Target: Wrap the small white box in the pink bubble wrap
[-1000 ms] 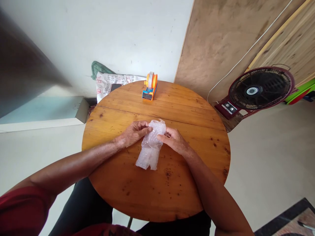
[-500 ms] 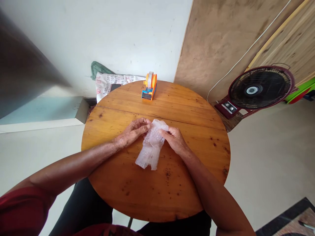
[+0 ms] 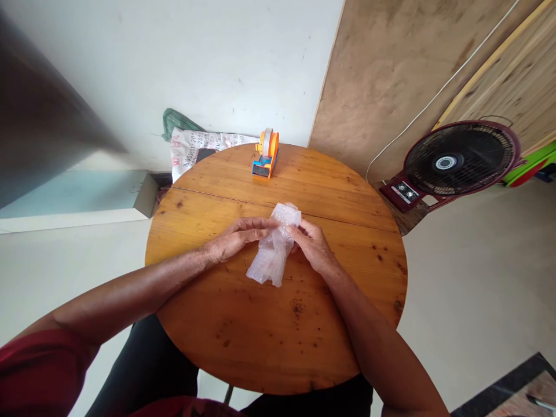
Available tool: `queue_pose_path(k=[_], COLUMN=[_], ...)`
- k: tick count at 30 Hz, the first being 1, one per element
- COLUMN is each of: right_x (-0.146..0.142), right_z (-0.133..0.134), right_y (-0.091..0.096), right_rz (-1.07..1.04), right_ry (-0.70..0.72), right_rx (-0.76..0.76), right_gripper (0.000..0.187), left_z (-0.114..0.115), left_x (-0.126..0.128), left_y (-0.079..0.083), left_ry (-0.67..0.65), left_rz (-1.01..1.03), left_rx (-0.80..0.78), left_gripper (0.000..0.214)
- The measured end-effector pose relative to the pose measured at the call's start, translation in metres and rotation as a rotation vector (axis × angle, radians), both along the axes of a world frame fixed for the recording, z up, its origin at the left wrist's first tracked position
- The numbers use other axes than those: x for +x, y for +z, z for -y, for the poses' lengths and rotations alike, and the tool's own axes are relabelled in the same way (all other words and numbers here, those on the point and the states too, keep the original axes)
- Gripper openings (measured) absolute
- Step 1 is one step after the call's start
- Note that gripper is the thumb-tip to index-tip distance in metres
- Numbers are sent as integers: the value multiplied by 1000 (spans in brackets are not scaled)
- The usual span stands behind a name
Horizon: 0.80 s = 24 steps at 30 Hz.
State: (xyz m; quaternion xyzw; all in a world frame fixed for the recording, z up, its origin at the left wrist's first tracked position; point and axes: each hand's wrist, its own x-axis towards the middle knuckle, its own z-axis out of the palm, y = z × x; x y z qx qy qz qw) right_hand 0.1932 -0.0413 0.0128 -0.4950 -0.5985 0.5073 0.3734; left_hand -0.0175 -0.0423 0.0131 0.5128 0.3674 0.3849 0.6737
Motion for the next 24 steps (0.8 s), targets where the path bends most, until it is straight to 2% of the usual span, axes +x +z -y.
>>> queue_pose_path(k=[4,8,11,15,21,24], right_x=[2,4,1,-4,-2,-3], right_z=[-1,0,4,9,8,8], right_y=[1,4,9,8,5,7], right_rz=[39,92,195,278,290,328], right_ry=[-104,-249,-161,11,36,18], right_rx=[85,234,298,248,242,246], right_gripper=[35,28,19,18,24,19], left_z=[-2,-3,-3,-2,0,-1], left_x=[0,1,1,1,0,-1], left_y=[0,0,0,2,4,4], left_ry=[123,153,147,91,-14,-14], left_rz=[35,66,69,79,95,92], left_rx=[-60,-101,-99,-93,-65,-65], left_gripper=[43,49,48,46,44,45])
